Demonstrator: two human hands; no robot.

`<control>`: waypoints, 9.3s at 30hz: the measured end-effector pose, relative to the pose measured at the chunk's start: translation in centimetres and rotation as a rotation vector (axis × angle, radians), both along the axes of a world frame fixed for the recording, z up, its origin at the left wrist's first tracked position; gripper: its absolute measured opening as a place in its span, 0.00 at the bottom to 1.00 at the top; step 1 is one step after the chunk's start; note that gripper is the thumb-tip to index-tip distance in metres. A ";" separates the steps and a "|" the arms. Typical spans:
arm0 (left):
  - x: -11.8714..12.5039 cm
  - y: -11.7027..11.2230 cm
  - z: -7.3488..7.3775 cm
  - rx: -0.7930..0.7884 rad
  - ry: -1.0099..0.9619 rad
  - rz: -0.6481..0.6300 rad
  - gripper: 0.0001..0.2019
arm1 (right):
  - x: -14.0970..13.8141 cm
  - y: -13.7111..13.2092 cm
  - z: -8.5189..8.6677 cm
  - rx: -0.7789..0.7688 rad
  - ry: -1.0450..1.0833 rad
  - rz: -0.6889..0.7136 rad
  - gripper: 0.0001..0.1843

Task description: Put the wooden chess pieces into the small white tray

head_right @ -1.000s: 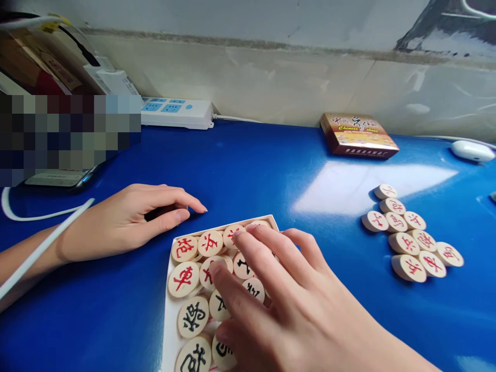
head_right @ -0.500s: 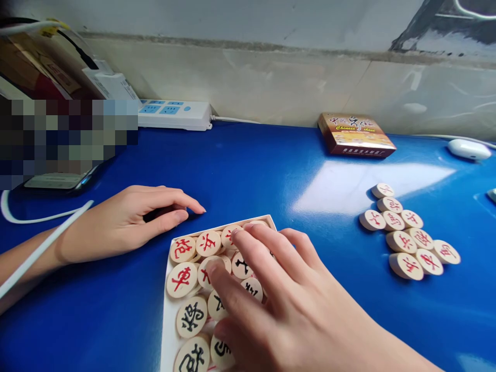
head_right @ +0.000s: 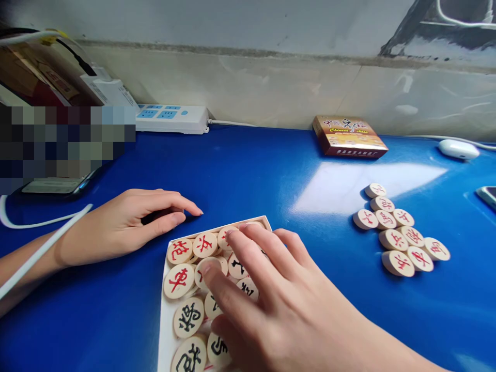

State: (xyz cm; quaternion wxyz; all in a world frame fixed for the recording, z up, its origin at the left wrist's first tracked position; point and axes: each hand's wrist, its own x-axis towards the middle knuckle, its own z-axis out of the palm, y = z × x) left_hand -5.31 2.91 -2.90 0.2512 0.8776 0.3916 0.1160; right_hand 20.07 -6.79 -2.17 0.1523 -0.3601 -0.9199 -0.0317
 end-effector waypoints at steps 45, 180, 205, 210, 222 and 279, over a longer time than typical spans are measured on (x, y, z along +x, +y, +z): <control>0.1 0.0 0.3 -0.056 0.009 -0.005 0.13 | 3.6 0.3 0.9 -0.123 0.147 0.105 0.06; 0.2 -0.1 0.4 0.050 0.103 0.034 0.14 | 5.3 -1.3 -0.6 0.133 0.060 -0.016 0.11; 0.1 -0.1 0.2 0.057 0.112 0.017 0.13 | 4.9 -0.5 -0.4 0.049 0.074 0.006 0.17; 0.0 -0.1 0.3 0.060 0.103 0.008 0.13 | 4.8 -0.4 -0.5 0.023 0.083 0.017 0.19; 0.0 0.0 0.2 0.079 0.081 -0.002 0.12 | 4.8 0.1 -0.6 -0.052 0.132 0.066 0.19; 2.6 -6.0 0.7 0.179 0.044 0.012 0.37 | 4.4 0.5 -0.9 0.011 -0.059 0.194 0.30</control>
